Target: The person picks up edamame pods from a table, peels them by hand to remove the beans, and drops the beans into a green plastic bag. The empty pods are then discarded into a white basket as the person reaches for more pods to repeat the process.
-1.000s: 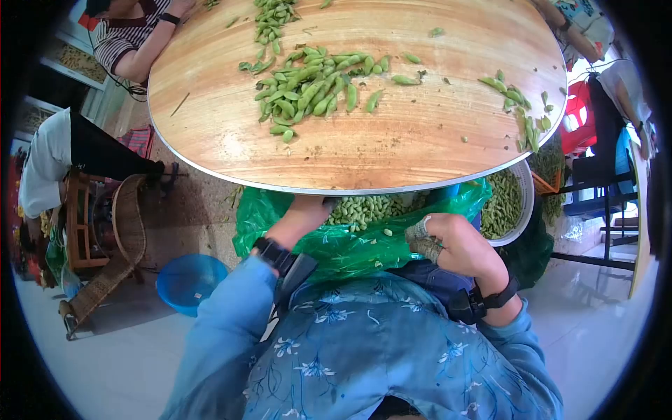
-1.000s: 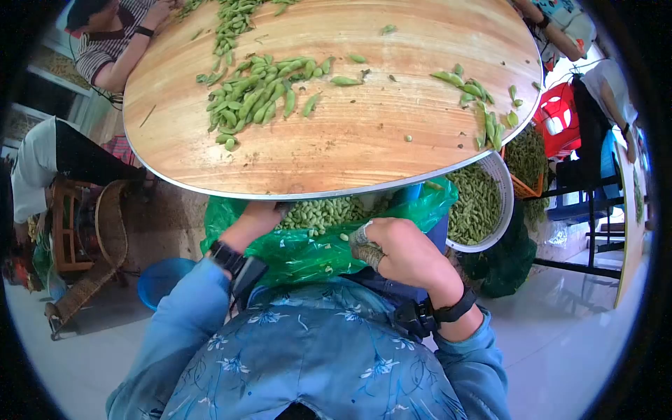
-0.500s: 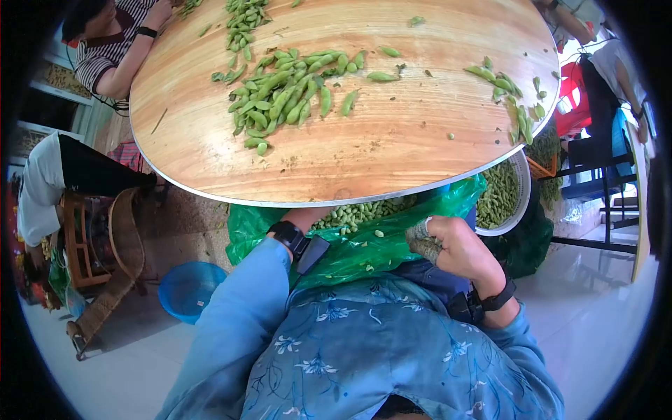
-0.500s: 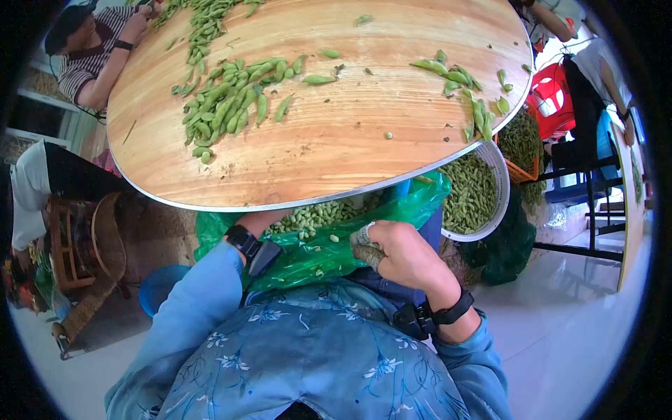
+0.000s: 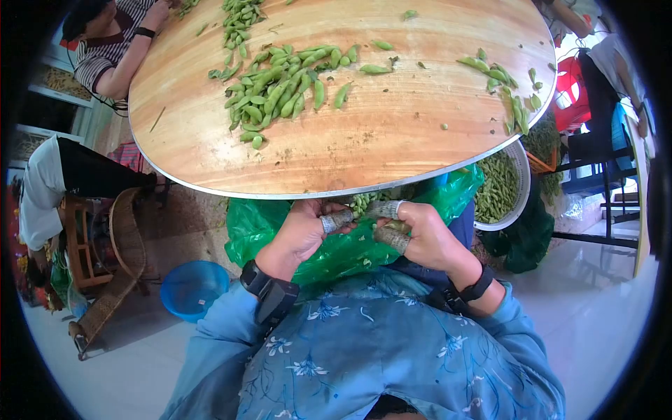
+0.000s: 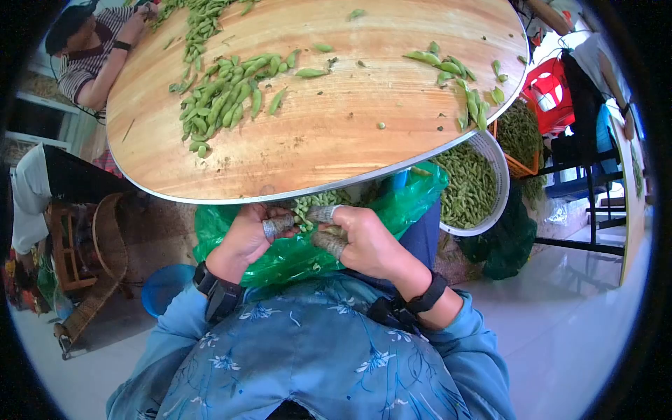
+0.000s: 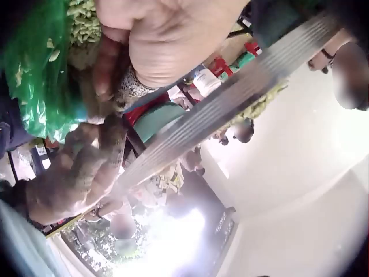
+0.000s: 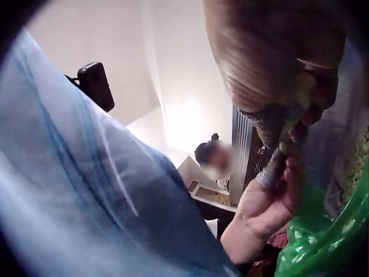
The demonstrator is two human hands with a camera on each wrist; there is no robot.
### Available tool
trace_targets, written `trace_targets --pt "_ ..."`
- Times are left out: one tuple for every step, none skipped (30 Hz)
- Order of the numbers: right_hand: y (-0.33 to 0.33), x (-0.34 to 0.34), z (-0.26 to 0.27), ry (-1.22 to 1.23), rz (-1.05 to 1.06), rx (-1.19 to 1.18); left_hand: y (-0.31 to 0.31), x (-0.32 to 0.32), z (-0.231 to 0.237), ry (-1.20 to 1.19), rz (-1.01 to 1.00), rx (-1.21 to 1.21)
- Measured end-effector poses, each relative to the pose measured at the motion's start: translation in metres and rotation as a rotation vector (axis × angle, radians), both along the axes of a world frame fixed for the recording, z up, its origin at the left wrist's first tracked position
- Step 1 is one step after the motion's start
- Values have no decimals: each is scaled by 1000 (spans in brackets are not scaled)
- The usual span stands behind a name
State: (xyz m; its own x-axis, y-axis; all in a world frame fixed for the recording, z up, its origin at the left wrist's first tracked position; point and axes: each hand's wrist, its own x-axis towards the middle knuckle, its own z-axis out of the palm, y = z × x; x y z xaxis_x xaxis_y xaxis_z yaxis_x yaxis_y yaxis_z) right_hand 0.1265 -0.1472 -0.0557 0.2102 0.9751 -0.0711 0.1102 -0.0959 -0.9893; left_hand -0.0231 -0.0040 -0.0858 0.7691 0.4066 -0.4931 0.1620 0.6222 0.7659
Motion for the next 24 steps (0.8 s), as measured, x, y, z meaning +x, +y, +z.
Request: trace_targets --pt "1 -2 1 0 0 -2 -3 1 5 -17 -11 15" --pt "3 -3 1 32 17 14 -5 1 10 -20 12 17" --pt "3 -3 2 64 34 29 -6 0 13 -20 14 14" --pt "3 -4 4 63 36 27 -5 -1 17 -15 -31 63" --pt "3 -4 5 136 31 11 -5 -3 19 -10 -76 113" --pt "3 -5 6 209 26 -4 -6 -4 21 -11 -73 112" --pt "3 -5 5 208 28 -5 -7 -5 22 -1 -105 186" --pt "3 -6 3 219 29 6 -8 -6 23 8 -136 260" --pt "2 -7 2 230 30 17 -9 -7 23 7 -134 259" --pt "2 -8 2 230 32 14 -10 -8 22 2 -145 280" --pt "2 -8 3 232 38 9 -10 -9 23 -4 -157 302" --pt "2 -8 4 233 43 5 -11 -9 23 -6 -156 301" --pt "1 -8 4 232 43 2 -13 -10 25 -19 -132 300" --pt "1 -8 3 220 50 3 -15 -11 25 -32 -107 300" --pt "1 -9 2 208 59 3 -15 -11 25 -33 -105 299" --pt "1 -10 3 207 62 2 -15 -12 24 -49 -90 285" --pt "2 -11 4 206 47 1 -15 -12 24 -66 -76 271" --pt "2 -12 5 205 32 0 -16 -11 24 -67 -73 271" --pt "3 -13 6 204 34 -1 -18 -11 25 -91 -19 188" --pt "4 -15 7 219 16 18 -18 -10 25 -116 34 105" --pt "5 -16 7 234 -2 37 -19 -11 25 -116 36 106" --pt "5 -16 7 233 -1 38 -19 -11 24 -142 58 76" --pt "6 -16 7 189 -5 53 -20 -11 24 -168 79 45" --pt "6 -17 6 146 -10 69 -20 -11 23 -169 81 46"
